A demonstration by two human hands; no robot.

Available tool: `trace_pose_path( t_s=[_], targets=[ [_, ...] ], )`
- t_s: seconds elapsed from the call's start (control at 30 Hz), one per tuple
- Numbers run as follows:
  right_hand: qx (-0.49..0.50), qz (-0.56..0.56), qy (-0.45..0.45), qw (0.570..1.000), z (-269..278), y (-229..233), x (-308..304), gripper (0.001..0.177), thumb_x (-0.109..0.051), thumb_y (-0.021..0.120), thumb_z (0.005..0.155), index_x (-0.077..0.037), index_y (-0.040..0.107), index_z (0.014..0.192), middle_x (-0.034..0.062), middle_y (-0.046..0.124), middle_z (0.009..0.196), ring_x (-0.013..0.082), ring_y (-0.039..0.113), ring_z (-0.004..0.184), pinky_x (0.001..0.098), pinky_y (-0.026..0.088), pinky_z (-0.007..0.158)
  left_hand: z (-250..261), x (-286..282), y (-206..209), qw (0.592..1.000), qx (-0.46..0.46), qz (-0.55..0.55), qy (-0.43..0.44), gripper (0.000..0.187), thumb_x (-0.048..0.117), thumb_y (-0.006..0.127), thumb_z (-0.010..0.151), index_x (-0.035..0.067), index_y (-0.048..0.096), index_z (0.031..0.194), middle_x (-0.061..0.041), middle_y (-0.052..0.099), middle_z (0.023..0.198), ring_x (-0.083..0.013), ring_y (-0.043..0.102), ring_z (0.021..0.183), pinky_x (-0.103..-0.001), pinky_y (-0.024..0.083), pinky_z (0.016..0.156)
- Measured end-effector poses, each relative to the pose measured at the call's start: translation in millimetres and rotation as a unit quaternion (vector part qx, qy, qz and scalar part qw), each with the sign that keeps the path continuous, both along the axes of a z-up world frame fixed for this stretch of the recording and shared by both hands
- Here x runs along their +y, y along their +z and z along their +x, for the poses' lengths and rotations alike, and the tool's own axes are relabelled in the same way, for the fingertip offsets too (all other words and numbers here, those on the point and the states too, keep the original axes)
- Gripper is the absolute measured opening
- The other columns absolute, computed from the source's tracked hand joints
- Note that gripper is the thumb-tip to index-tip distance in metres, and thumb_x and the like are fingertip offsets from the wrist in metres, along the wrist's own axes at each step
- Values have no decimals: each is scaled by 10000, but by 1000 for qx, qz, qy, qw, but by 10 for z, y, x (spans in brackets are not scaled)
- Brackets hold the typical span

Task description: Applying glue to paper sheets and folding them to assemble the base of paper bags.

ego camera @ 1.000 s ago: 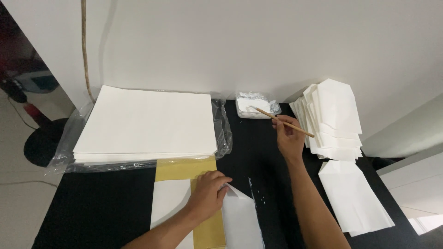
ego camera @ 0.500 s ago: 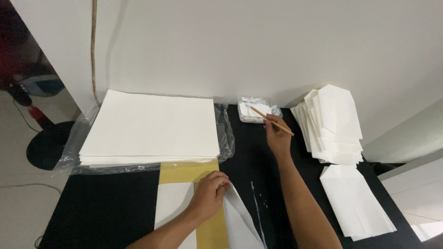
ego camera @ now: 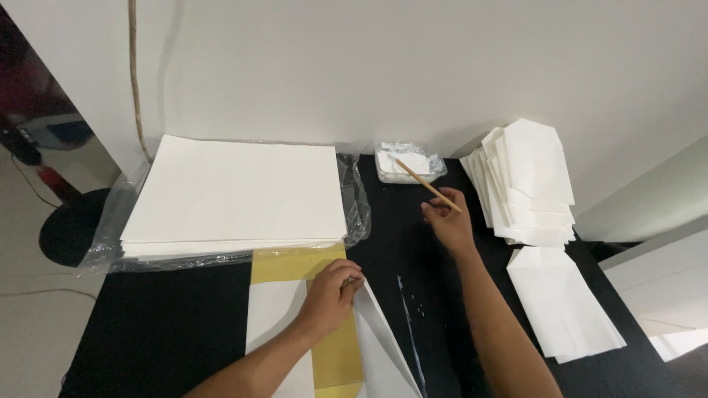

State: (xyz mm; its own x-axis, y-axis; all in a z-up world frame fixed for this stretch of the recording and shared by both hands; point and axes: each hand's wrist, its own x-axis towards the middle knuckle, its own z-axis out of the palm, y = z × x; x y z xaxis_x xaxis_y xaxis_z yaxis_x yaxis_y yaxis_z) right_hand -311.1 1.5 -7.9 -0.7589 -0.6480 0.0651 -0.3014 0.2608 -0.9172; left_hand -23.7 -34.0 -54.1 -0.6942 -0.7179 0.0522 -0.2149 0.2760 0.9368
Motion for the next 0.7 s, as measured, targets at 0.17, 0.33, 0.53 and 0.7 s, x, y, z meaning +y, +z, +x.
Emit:
trace_pose_path(
  t_s=[0.17, 0.33, 0.53, 0.7],
  targets=[
    [-206, 38, 118, 971, 561, 157, 517, 305, -162, 564, 1021, 29, 596, 1256, 220, 705, 978, 285, 725, 817, 366, 616, 688, 81, -7, 200, 1000, 13, -6, -28, 170, 94, 591, 1005, 38, 745, 1049, -113, 687, 1177, -308, 666, 1126, -411, 560, 933],
    [-373, 150, 234, 885, 1137, 176, 954, 752, -533, 388, 1030, 71, 480, 1468, 308, 691, 1170, 355, 761, 988, 431, 649, 804, 47, -46, 104, 999, 6, -27, -41, 139, 96, 589, 1032, 22, 706, 1045, -142, 679, 1176, -390, 673, 1103, -458, 585, 875],
    [-369, 232, 222, 872, 1436, 403, 1171, 770, -641, 425, 830, -95, 551, 1359, 146, 699, 1101, 254, 686, 976, 399, 550, 885, -19, -64, -84, 999, 22, -49, -6, 174, 162, 617, 991, 63, 755, 1029, -67, 706, 1164, -229, 683, 1083, -343, 546, 923],
    [-538, 146, 148, 817, 1537, 402, 1223, 1007, -821, 287, 779, -88, 535, 1425, 117, 648, 1330, 291, 664, 1159, 426, 546, 876, -10, -56, -44, 1000, 13, -8, 5, 159, 159, 617, 997, 68, 737, 1046, -60, 700, 1159, -216, 679, 1070, -328, 543, 911]
  ],
)
